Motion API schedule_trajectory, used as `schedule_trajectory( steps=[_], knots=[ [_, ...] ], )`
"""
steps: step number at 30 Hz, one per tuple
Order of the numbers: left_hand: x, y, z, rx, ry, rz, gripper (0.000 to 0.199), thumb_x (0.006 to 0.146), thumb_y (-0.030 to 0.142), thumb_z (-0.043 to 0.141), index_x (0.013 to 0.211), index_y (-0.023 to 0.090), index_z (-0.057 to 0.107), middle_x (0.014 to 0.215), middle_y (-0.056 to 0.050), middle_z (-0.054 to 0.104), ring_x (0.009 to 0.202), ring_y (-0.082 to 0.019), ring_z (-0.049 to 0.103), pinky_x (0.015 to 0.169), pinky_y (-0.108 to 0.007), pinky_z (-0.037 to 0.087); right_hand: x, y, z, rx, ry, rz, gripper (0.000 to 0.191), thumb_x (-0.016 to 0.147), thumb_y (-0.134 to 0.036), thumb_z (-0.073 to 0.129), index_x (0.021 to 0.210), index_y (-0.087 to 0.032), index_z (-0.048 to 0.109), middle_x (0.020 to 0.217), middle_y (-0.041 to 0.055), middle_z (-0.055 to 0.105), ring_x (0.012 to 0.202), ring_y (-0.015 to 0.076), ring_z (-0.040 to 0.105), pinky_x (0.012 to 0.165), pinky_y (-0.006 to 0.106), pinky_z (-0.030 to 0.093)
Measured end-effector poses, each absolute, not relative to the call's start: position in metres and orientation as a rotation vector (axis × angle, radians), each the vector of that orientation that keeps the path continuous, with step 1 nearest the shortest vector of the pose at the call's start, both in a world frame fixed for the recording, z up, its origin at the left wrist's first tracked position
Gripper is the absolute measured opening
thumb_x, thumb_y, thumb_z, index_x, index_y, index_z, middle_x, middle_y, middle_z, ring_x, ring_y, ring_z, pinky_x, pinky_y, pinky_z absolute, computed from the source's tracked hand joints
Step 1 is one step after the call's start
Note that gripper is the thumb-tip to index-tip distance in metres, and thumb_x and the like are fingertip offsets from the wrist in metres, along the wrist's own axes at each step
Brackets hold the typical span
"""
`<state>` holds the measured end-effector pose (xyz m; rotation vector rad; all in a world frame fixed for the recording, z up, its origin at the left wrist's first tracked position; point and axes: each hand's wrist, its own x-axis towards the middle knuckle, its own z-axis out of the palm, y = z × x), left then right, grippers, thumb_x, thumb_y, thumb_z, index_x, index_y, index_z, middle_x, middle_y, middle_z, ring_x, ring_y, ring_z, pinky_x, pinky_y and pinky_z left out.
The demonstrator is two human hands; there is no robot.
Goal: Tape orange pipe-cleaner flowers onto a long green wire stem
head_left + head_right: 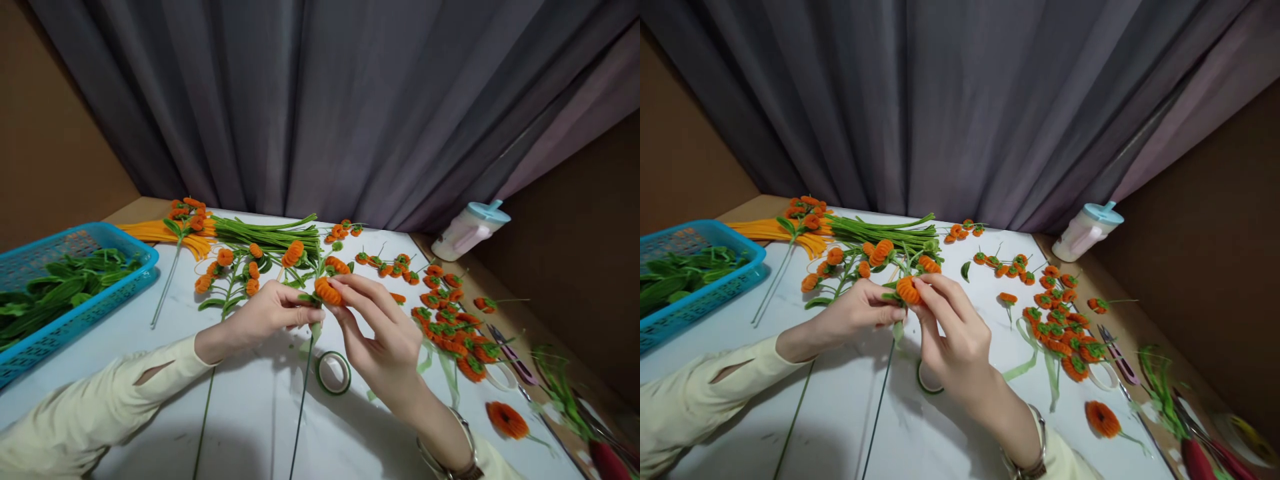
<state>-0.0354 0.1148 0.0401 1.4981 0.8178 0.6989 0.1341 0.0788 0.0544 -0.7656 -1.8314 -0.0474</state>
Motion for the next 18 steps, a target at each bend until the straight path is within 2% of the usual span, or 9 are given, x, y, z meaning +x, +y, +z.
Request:
schedule_trajectory(
  steps=[2,4,7,10,13,15,18],
  knots=[
    [-0.035,0.114,0.04,1.473,0.802,0.72,0.029,0.073,0.039,0.065,0.066,0.011,0.062,0.049,0.006,0.036,0.047,-0.007,0.029,0.045,-0.022,0.02,0.133,0.076,0.056,-0.819,-1.816,-0.001,0.032,0.079,0.002,0.055,0.106,-0.015,0.058,0.1,0.0128,0.062,0.092,0.0193,0.062,0.075,0.032,0.057],
    [-0.035,0.112,0.042,1.433,0.785,0.764,0.027,0.073,0.036,0.066,0.063,0.012,0.062,0.047,0.007,0.036,0.047,-0.007,0.028,0.044,-0.021,0.02,0.136,0.073,0.059,-0.915,-1.774,0.079,0.024,0.08,-0.003,0.056,0.101,-0.016,0.057,0.096,0.0103,0.06,0.086,0.0171,0.061,0.069,0.029,0.058],
    [-0.033,0.111,0.046,1.377,0.739,0.833,0.024,0.072,0.031,0.067,0.057,0.013,0.061,0.048,0.006,0.04,0.05,-0.007,0.035,0.049,-0.021,0.029,0.144,0.071,0.065,-1.128,-1.795,0.392,0.011,0.08,-0.015,0.062,0.088,-0.018,0.055,0.086,0.0057,0.06,0.076,0.0157,0.061,0.065,0.029,0.057],
    [-0.031,0.11,0.047,1.342,0.701,0.861,0.019,0.072,0.028,0.068,0.061,0.013,0.064,0.058,0.002,0.055,0.061,-0.01,0.048,0.06,-0.021,0.038,0.15,0.072,0.069,-1.244,-1.841,1.018,0.026,0.072,-0.031,0.073,0.087,-0.019,0.056,0.091,0.0052,0.064,0.087,0.0194,0.062,0.081,0.037,0.053],
    [-0.03,0.111,0.045,1.326,0.701,0.862,0.016,0.072,0.028,0.068,0.069,0.013,0.068,0.068,0.0,0.062,0.067,-0.012,0.052,0.065,-0.023,0.041,0.147,0.076,0.069,-1.111,-1.678,1.484,0.04,0.061,-0.04,0.079,0.084,-0.019,0.055,0.095,0.0047,0.063,0.096,0.0196,0.06,0.093,0.037,0.045],
    [-0.03,0.111,0.043,1.327,0.725,0.858,0.018,0.072,0.03,0.068,0.071,0.012,0.069,0.067,-0.001,0.062,0.064,-0.012,0.051,0.063,-0.023,0.041,0.142,0.077,0.067,-1.045,-1.533,1.615,0.043,0.058,-0.043,0.08,0.08,-0.019,0.052,0.091,0.0034,0.062,0.092,0.0175,0.06,0.09,0.033,0.045],
    [-0.031,0.111,0.041,1.344,0.731,0.864,0.018,0.073,0.03,0.068,0.073,0.013,0.07,0.07,-0.001,0.063,0.068,-0.013,0.053,0.066,-0.024,0.041,0.137,0.076,0.064,-1.074,-1.376,1.658,0.039,0.06,-0.042,0.079,0.072,-0.018,0.05,0.076,-0.001,0.058,0.074,0.0129,0.059,0.071,0.027,0.047]
  ],
)
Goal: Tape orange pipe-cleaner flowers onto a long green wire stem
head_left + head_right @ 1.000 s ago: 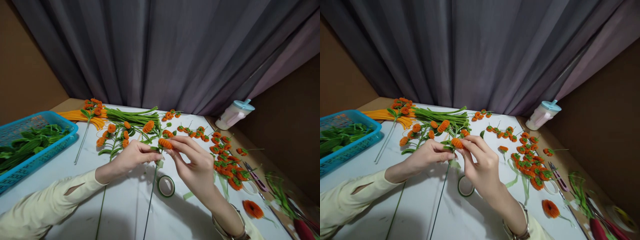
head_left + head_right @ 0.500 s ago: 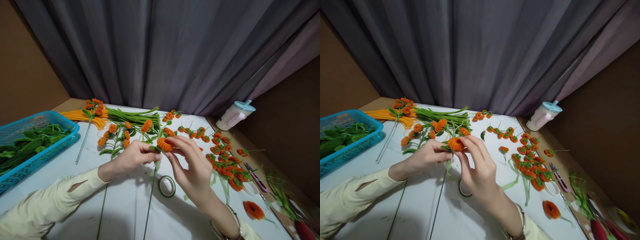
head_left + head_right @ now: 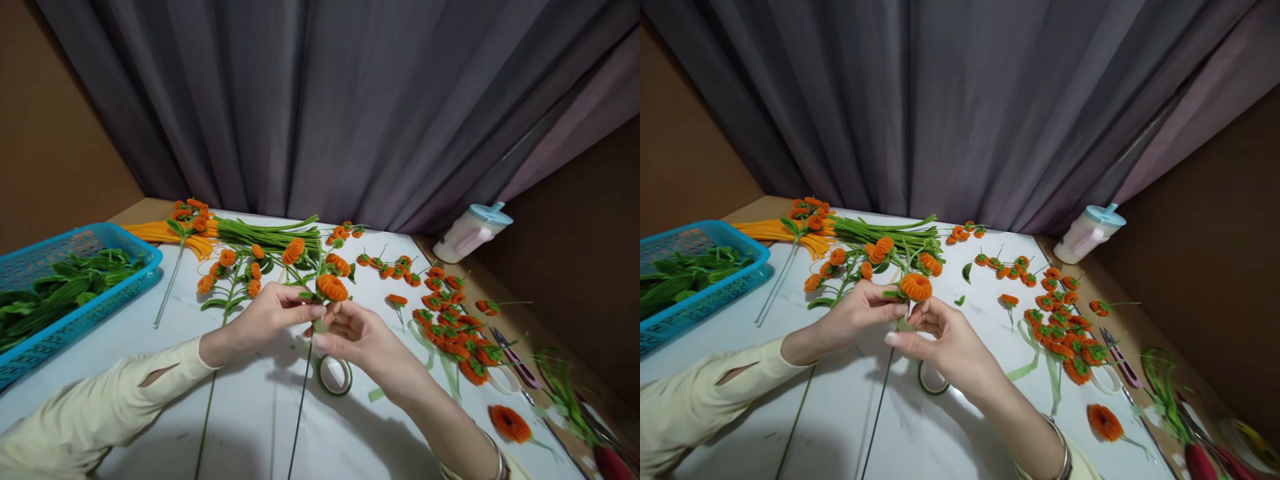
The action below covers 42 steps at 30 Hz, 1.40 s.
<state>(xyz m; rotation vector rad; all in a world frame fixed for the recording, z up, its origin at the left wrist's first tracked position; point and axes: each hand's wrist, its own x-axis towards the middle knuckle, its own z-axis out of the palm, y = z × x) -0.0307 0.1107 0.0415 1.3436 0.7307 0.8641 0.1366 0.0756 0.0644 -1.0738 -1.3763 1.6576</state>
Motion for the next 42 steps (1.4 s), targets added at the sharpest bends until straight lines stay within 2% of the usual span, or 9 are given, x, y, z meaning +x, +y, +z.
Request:
schedule_trajectory(
  steps=[4,7,10,16,19,26,32,35,42],
  knots=[
    [-0.031,0.11,0.041,1.353,0.717,0.861,0.016,0.075,0.029,0.067,0.074,0.013,0.07,0.074,-0.001,0.064,0.073,-0.014,0.054,0.07,-0.024,0.041,0.138,0.073,0.063,-1.142,-1.4,1.598,0.026,0.071,-0.037,0.072,0.07,-0.017,0.055,0.058,-0.0056,0.051,0.052,0.0078,0.049,0.054,0.022,0.04],
    [-0.03,0.109,0.042,1.352,0.727,0.862,0.017,0.074,0.029,0.067,0.069,0.013,0.069,0.069,0.0,0.061,0.069,-0.013,0.052,0.066,-0.024,0.039,0.14,0.072,0.064,-1.214,-1.487,1.478,0.019,0.075,-0.031,0.069,0.069,-0.015,0.06,0.053,-0.0055,0.05,0.05,0.0072,0.045,0.053,0.023,0.037],
    [-0.029,0.108,0.041,1.331,0.71,0.885,0.018,0.074,0.03,0.067,0.066,0.014,0.069,0.071,0.0,0.06,0.07,-0.013,0.052,0.07,-0.024,0.038,0.14,0.072,0.064,-1.233,-1.49,1.462,0.015,0.075,-0.03,0.068,0.071,-0.016,0.064,0.052,-0.0052,0.05,0.05,0.008,0.045,0.053,0.023,0.036],
    [-0.03,0.108,0.035,1.199,0.624,0.798,0.02,0.077,0.033,0.066,0.071,0.014,0.071,0.071,-0.002,0.063,0.068,-0.014,0.054,0.071,-0.027,0.039,0.138,0.079,0.058,-1.078,-1.338,1.724,0.025,0.07,-0.034,0.073,0.058,-0.013,0.066,0.05,-0.0018,0.054,0.048,0.0074,0.043,0.051,0.023,0.033],
    [-0.029,0.108,0.035,1.152,0.579,0.804,0.02,0.076,0.032,0.067,0.069,0.014,0.07,0.071,-0.002,0.063,0.07,-0.014,0.054,0.071,-0.026,0.04,0.139,0.082,0.053,-0.985,-1.257,1.824,0.023,0.066,-0.034,0.076,0.058,-0.013,0.067,0.049,-0.0021,0.055,0.046,0.0066,0.043,0.049,0.023,0.032],
    [-0.032,0.11,0.04,1.135,0.582,0.768,0.015,0.07,0.028,0.072,0.072,0.014,0.068,0.07,0.0,0.062,0.067,-0.012,0.053,0.066,-0.023,0.039,0.14,0.075,0.058,-1.095,-1.465,1.588,0.029,0.075,-0.036,0.068,0.057,-0.014,0.063,0.048,-0.0033,0.051,0.047,0.0073,0.039,0.048,0.023,0.029],
    [-0.034,0.112,0.037,1.106,0.627,0.736,0.026,0.064,0.035,0.077,0.07,0.012,0.066,0.061,0.001,0.055,0.058,-0.01,0.045,0.057,-0.023,0.033,0.139,0.068,0.067,-1.149,-1.562,1.46,0.029,0.079,-0.038,0.063,0.063,-0.015,0.064,0.051,-0.0036,0.049,0.048,0.0076,0.037,0.047,0.023,0.027],
    [-0.032,0.111,0.037,1.028,0.611,0.753,0.029,0.06,0.036,0.079,0.069,0.011,0.066,0.062,0.001,0.055,0.057,-0.009,0.043,0.055,-0.022,0.031,0.137,0.066,0.067,-1.152,-1.529,1.482,0.027,0.079,-0.037,0.065,0.064,-0.014,0.065,0.05,-0.0039,0.049,0.048,0.0072,0.036,0.047,0.023,0.028],
    [-0.03,0.108,0.031,0.93,0.486,0.771,0.028,0.063,0.034,0.079,0.065,0.012,0.062,0.061,0.001,0.053,0.055,-0.008,0.046,0.053,-0.021,0.033,0.133,0.07,0.057,-0.998,-1.282,1.762,0.026,0.074,-0.033,0.07,0.059,-0.013,0.064,0.049,-0.0026,0.053,0.047,0.0075,0.044,0.05,0.023,0.031]
  ],
)
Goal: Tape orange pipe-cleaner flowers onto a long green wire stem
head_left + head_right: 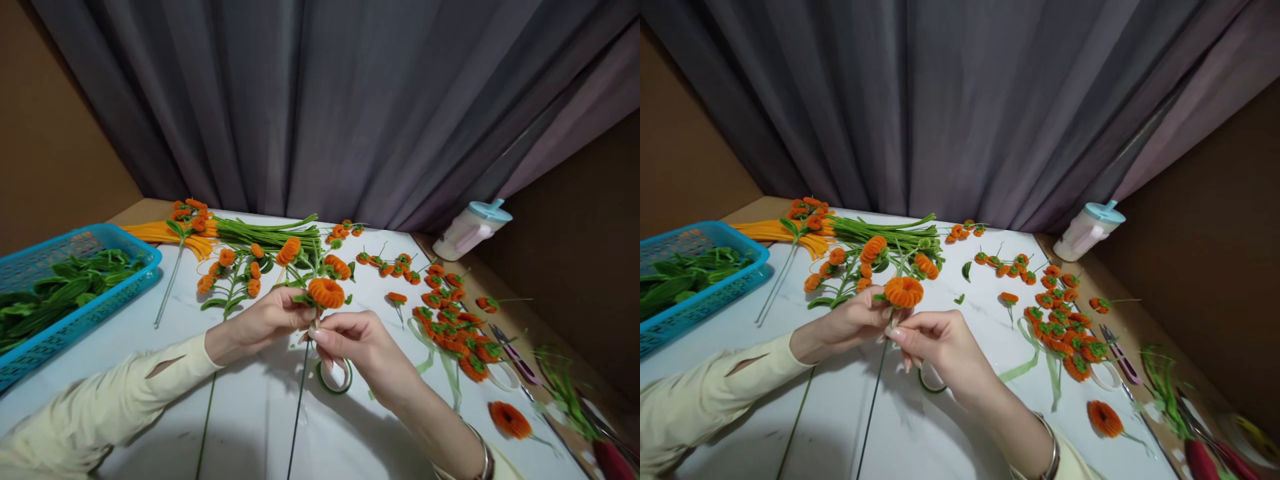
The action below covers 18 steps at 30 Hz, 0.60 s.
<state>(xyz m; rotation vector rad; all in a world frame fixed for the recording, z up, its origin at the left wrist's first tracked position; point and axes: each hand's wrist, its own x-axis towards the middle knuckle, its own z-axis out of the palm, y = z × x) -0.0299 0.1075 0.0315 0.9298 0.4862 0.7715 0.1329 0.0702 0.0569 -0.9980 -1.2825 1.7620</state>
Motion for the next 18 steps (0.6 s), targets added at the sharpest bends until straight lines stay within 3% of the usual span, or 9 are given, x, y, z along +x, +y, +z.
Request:
schedule_trajectory(
  steps=[5,11,18],
  knots=[
    [-0.028,0.106,0.03,0.92,0.45,0.745,0.036,0.055,0.041,0.082,0.058,0.012,0.062,0.055,0.001,0.054,0.049,-0.008,0.049,0.048,-0.021,0.035,0.13,0.076,0.045,-0.778,-1.094,2.038,0.025,0.065,-0.032,0.077,0.056,-0.013,0.063,0.042,-0.0054,0.047,0.044,0.0088,0.05,0.05,0.024,0.032],
    [-0.026,0.103,0.032,0.884,0.425,0.68,0.039,0.056,0.046,0.08,0.055,0.013,0.061,0.041,0.005,0.042,0.04,-0.008,0.045,0.045,-0.021,0.037,0.122,0.078,0.037,-0.621,-0.998,2.165,0.028,0.062,-0.038,0.079,0.058,-0.013,0.065,0.037,-0.006,0.044,0.041,0.0091,0.048,0.048,0.023,0.035],
    [-0.029,0.106,0.037,1.008,0.483,0.674,0.036,0.061,0.046,0.077,0.067,0.013,0.066,0.052,0.0,0.058,0.046,-0.011,0.053,0.05,-0.023,0.041,0.124,0.077,0.037,-0.777,-0.996,2.061,0.027,0.055,-0.037,0.083,0.055,-0.014,0.069,0.05,-0.0001,0.06,0.04,0.0082,0.049,0.047,0.024,0.033]
  ],
)
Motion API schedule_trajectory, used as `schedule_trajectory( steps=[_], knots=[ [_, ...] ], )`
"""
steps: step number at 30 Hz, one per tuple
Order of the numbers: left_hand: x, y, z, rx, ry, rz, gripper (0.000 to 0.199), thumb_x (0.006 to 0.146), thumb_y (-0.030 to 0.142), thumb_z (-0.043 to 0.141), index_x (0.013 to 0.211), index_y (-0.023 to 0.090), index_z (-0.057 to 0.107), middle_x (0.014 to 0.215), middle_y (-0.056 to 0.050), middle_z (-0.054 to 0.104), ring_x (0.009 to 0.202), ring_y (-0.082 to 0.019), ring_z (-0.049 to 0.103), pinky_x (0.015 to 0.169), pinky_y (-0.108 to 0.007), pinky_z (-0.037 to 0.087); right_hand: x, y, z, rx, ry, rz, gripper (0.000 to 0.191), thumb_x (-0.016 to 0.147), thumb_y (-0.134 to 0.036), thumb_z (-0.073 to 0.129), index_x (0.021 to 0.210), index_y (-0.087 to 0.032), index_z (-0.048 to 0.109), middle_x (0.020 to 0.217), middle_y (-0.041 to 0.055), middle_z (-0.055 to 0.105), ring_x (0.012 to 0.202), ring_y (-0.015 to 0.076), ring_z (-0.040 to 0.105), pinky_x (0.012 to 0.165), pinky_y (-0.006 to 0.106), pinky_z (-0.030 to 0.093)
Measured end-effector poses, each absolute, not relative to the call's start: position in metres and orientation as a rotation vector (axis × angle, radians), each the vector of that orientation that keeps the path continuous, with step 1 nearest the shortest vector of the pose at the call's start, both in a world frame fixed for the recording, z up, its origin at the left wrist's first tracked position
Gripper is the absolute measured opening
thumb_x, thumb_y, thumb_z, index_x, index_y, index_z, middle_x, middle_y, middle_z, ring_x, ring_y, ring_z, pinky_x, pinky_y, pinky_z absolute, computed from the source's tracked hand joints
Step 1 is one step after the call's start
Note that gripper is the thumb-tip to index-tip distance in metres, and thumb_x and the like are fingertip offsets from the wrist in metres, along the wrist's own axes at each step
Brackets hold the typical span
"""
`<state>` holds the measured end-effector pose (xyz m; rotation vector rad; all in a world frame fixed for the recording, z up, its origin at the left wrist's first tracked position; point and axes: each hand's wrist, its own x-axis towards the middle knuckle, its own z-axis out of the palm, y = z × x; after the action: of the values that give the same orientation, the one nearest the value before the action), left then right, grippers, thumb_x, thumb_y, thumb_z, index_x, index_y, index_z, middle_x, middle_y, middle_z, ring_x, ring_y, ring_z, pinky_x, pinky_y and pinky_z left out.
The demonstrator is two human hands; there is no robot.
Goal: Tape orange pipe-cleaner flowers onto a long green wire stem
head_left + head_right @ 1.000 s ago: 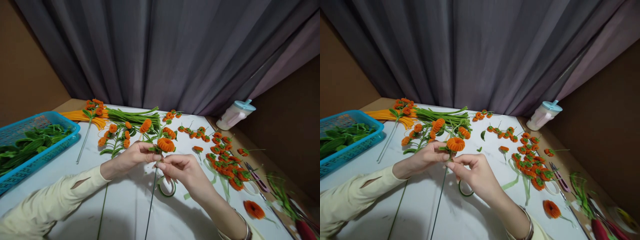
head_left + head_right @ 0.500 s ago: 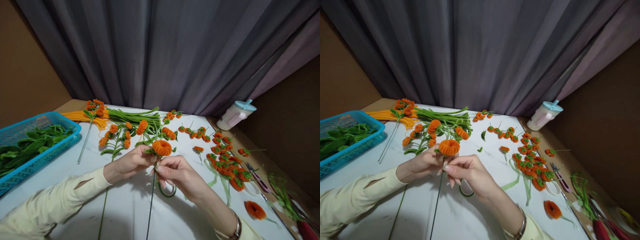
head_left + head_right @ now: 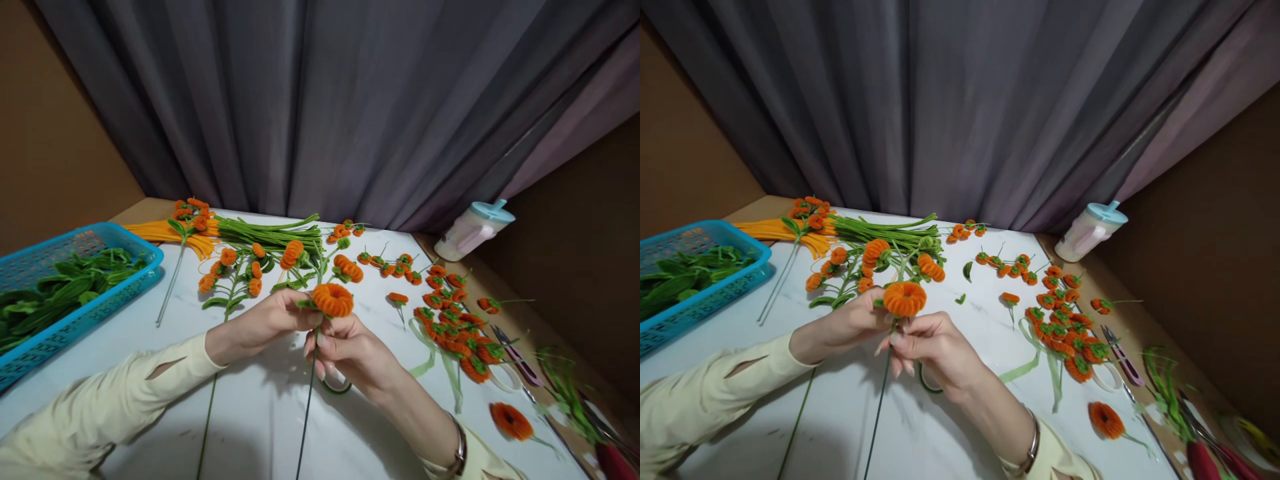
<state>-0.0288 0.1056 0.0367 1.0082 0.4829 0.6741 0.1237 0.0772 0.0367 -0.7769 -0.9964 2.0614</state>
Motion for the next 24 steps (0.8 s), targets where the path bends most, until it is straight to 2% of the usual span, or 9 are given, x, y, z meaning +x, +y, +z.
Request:
schedule_trajectory(
  steps=[4,8,11,18,24],
  knots=[
    [-0.031,0.109,0.043,1.045,0.489,0.732,0.032,0.059,0.042,0.079,0.069,0.014,0.068,0.059,0.001,0.06,0.049,-0.009,0.051,0.051,-0.021,0.04,0.126,0.077,0.038,-0.821,-1.039,2.02,0.027,0.057,-0.038,0.081,0.058,-0.012,0.072,0.049,0.0011,0.061,0.041,0.0078,0.046,0.048,0.024,0.032],
    [-0.03,0.108,0.045,1.011,0.511,0.731,0.035,0.057,0.044,0.08,0.062,0.013,0.066,0.055,0.001,0.057,0.047,-0.008,0.047,0.048,-0.021,0.038,0.125,0.076,0.039,-0.828,-1.065,2.007,0.026,0.059,-0.037,0.08,0.057,-0.012,0.072,0.043,-0.0006,0.055,0.043,0.0092,0.048,0.051,0.025,0.034],
    [-0.03,0.107,0.045,1.017,0.531,0.744,0.029,0.061,0.038,0.079,0.06,0.012,0.065,0.054,0.002,0.055,0.047,-0.007,0.046,0.049,-0.021,0.037,0.126,0.075,0.042,-0.87,-1.131,1.958,0.027,0.063,-0.039,0.077,0.057,-0.013,0.071,0.045,-0.0002,0.056,0.044,0.0095,0.047,0.051,0.025,0.034],
    [-0.031,0.108,0.047,1.051,0.617,0.814,0.013,0.069,0.025,0.072,0.075,0.014,0.071,0.071,-0.002,0.065,0.069,-0.013,0.054,0.068,-0.023,0.041,0.135,0.07,0.069,-1.176,-1.556,1.473,0.021,0.073,-0.035,0.068,0.064,-0.016,0.069,0.048,-0.0022,0.054,0.047,0.0104,0.045,0.052,0.025,0.036],
    [-0.031,0.108,0.048,1.113,0.605,0.833,0.01,0.072,0.022,0.07,0.077,0.014,0.072,0.072,-0.001,0.066,0.072,-0.013,0.055,0.072,-0.023,0.04,0.134,0.062,0.079,-1.213,-1.733,1.222,0.02,0.081,-0.029,0.06,0.066,-0.017,0.062,0.05,-0.0032,0.051,0.048,0.0103,0.043,0.052,0.024,0.035]
  ],
)
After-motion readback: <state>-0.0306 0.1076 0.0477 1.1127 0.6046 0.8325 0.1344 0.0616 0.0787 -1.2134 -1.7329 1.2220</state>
